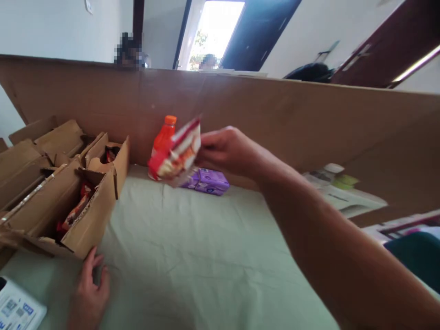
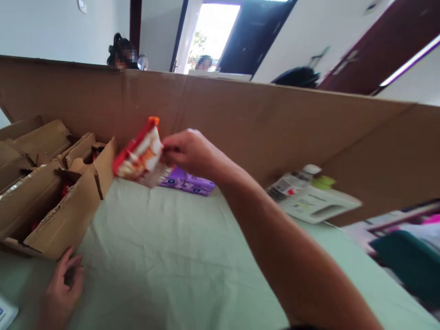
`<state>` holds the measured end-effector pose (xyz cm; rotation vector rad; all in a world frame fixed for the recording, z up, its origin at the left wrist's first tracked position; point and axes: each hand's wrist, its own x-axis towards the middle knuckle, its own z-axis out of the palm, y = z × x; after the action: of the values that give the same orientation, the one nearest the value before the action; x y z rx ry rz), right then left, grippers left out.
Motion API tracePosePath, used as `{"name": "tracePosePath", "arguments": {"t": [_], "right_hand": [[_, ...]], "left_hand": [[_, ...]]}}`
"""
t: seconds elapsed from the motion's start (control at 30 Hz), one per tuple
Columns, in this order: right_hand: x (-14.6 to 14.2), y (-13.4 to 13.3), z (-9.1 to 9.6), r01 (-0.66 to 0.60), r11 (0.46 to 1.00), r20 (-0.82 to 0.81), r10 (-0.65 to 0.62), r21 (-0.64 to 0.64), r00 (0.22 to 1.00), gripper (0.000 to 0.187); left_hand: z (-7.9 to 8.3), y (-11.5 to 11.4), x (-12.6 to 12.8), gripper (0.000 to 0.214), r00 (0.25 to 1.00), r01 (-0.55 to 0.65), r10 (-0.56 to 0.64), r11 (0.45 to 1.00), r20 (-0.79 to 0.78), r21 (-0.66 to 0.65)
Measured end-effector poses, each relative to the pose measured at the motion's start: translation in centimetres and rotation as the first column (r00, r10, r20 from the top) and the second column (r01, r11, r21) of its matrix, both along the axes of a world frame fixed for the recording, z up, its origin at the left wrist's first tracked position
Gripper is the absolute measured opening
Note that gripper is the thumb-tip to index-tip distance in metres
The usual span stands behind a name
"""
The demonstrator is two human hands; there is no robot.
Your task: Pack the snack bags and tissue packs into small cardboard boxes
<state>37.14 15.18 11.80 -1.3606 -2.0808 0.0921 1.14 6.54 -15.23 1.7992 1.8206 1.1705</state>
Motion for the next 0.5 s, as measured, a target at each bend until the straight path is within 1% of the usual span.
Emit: {"name": "tracePosePath", "arguments": {"t": [0.07, 0.13, 0.17, 0.2, 0.23, 0.27, 0.3, 0.37, 0.4, 0.47, 0.5], "right_hand": [[3.5, 0.1, -3.4, 0.011, 0.999, 0.075, -0.008, -0.037, 0.997, 0.022], [5.5, 0.9, -6.4, 0.011, 0.999, 0.097, -0.007, -0.039, 0.995, 0.029], [6.0, 1.4, -7.5, 0.008, 0.999, 0.097, -0.005, -0.032, 0.995, 0.034], [6.1, 1.9, -8.1, 0.012, 1.000, 0.087, -0.011, -0.010, 0.996, 0.037], [5.8, 2.5, -8.4, 0.022, 0.999, 0.071, -0.024, 0.026, 0.997, 0.039], [5.1, 3.0, -8.1, 0.033, 0.997, 0.058, -0.037, 0.065, 0.998, 0.036], [3.9, 3.4, -7.5, 0.037, 0.995, 0.053, -0.043, 0.098, 0.998, 0.032], [-0.1, 4.0, -5.4, -0.001, 0.993, 0.064, -0.007, 0.121, 0.998, 0.021], [-2.8, 4.1, -4.2, -0.061, 0.993, 0.100, 0.051, 0.100, 0.994, 0.020], [-9.1, 4.4, -1.9, -0.193, 0.979, 0.168, 0.179, 0.072, 0.969, 0.018], [-12.5, 4.7, -1.0, -0.308, 0.951, 0.294, 0.284, 0.038, 0.913, 0.020]], "left_hand": [[0.2, -0.2, 0.2, 0.050, 1.000, 0.012, -0.012, 1.000, -0.011, 0.025], [0.4, -0.4, 0.3, 0.047, 0.999, 0.023, -0.022, 0.999, -0.025, 0.046], [0.5, -0.6, 0.4, 0.047, 0.999, 0.034, -0.032, 0.998, -0.030, 0.051], [0.6, -0.7, 0.4, 0.046, 0.999, 0.044, -0.042, 0.998, -0.034, 0.051], [0.6, -0.9, 0.4, 0.046, 0.998, 0.051, -0.050, 0.998, -0.037, 0.045], [0.6, -1.0, 0.4, 0.046, 0.998, 0.055, -0.053, 0.998, -0.038, 0.037], [0.6, -1.1, 0.4, 0.046, 0.998, 0.055, -0.054, 0.998, -0.039, 0.030], [0.5, -1.3, 0.4, 0.046, 0.998, 0.052, -0.051, 0.998, -0.038, 0.024], [0.4, -1.3, 0.3, 0.045, 0.998, 0.047, -0.046, 0.999, -0.036, 0.024], [0.2, -1.3, 0.3, 0.046, 0.999, 0.040, -0.040, 0.999, -0.031, 0.021], [0.0, -1.3, 0.2, 0.046, 0.999, 0.033, -0.032, 0.999, -0.032, 0.022]]}}
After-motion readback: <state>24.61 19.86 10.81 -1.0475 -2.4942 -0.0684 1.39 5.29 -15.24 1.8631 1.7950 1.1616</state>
